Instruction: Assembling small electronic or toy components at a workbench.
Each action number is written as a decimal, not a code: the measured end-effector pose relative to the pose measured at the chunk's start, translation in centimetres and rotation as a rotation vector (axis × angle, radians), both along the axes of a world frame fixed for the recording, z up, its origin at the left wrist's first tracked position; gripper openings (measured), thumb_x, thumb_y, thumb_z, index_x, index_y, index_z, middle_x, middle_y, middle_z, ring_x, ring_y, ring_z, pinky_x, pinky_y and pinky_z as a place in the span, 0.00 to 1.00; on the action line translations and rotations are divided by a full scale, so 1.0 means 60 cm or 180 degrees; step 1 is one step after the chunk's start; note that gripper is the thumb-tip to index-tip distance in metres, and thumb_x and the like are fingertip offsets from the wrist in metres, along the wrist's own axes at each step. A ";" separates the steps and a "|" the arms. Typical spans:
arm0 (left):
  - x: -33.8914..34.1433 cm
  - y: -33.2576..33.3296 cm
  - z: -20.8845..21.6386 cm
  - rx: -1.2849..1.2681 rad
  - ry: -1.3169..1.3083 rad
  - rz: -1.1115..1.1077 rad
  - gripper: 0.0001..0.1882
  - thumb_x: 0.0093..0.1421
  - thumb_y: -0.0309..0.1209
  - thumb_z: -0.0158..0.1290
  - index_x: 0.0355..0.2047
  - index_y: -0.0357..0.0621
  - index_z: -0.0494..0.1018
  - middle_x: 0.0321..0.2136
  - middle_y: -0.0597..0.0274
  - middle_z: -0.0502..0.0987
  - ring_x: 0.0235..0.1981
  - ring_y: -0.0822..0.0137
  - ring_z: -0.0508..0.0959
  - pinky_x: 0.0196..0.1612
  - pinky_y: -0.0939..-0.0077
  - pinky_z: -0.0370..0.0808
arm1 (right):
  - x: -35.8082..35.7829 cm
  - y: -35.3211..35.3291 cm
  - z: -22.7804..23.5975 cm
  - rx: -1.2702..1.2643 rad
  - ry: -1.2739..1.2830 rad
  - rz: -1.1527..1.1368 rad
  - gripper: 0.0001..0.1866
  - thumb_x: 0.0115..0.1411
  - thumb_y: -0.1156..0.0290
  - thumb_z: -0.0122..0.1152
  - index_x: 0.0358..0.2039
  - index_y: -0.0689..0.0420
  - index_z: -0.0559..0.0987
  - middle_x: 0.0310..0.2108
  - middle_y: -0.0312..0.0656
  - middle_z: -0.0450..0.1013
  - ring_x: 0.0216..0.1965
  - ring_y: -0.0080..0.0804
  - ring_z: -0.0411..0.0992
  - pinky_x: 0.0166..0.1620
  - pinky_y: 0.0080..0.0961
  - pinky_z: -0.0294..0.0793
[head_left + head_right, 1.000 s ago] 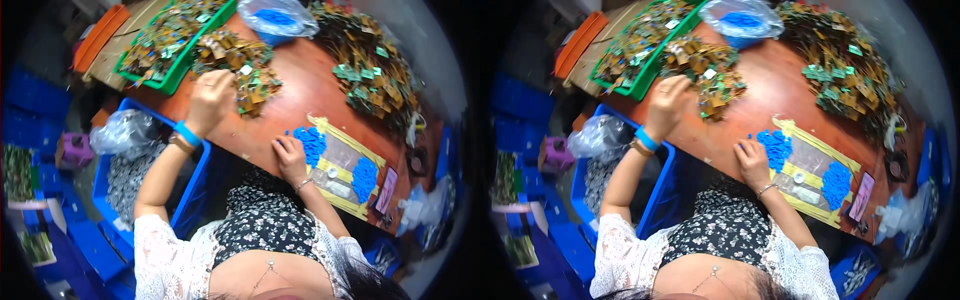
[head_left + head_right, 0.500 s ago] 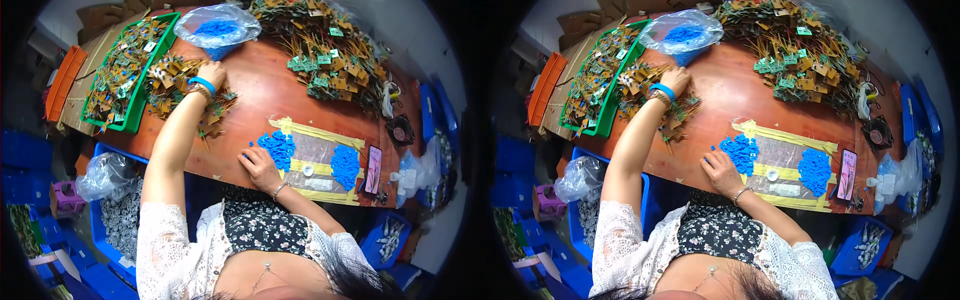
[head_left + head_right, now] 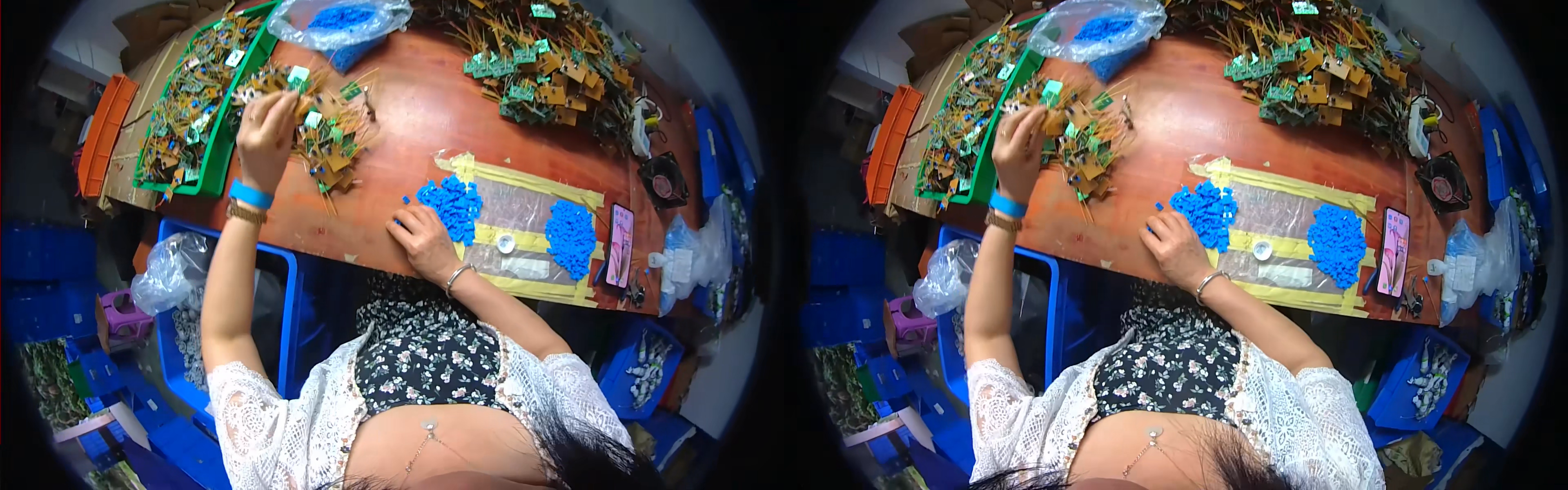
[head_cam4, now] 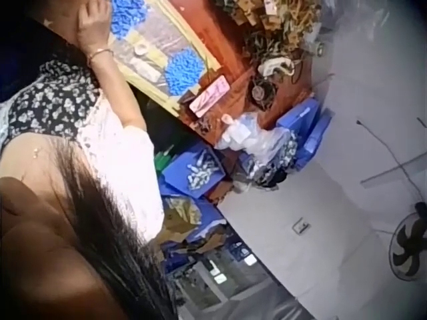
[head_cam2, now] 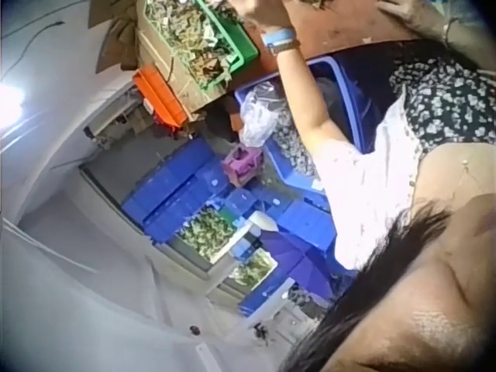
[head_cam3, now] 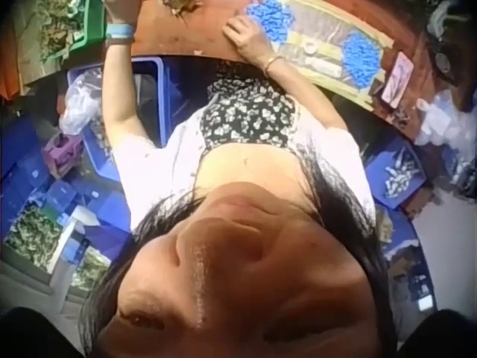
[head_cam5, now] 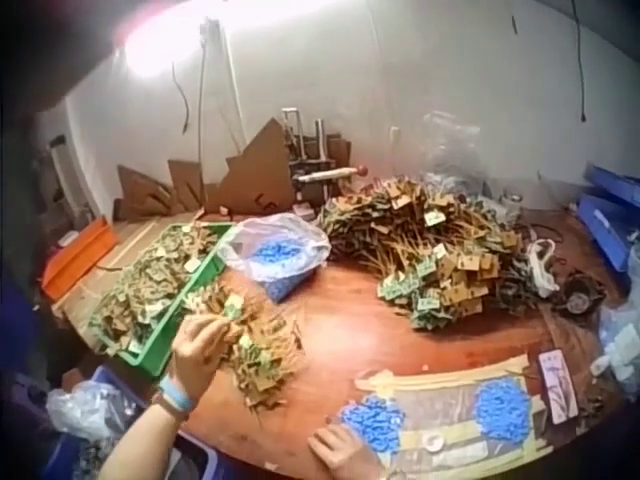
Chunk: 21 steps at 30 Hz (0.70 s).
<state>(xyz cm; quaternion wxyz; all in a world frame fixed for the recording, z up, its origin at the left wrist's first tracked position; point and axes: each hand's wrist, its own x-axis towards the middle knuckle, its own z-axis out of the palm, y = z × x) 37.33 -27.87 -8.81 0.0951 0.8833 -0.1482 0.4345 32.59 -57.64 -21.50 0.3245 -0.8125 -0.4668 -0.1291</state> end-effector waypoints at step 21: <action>0.131 -0.160 -0.121 -0.0054 0.1902 0.0689 0.21 0.58 0.40 0.62 0.47 0.41 0.76 0.42 0.46 0.81 0.44 0.45 0.80 0.48 0.56 0.76 | 0.022 0.022 0.025 -0.0698 -0.0375 -0.0595 0.13 0.55 0.72 0.54 0.39 0.58 0.81 0.43 0.40 0.77 0.46 0.36 0.73 0.54 0.37 0.68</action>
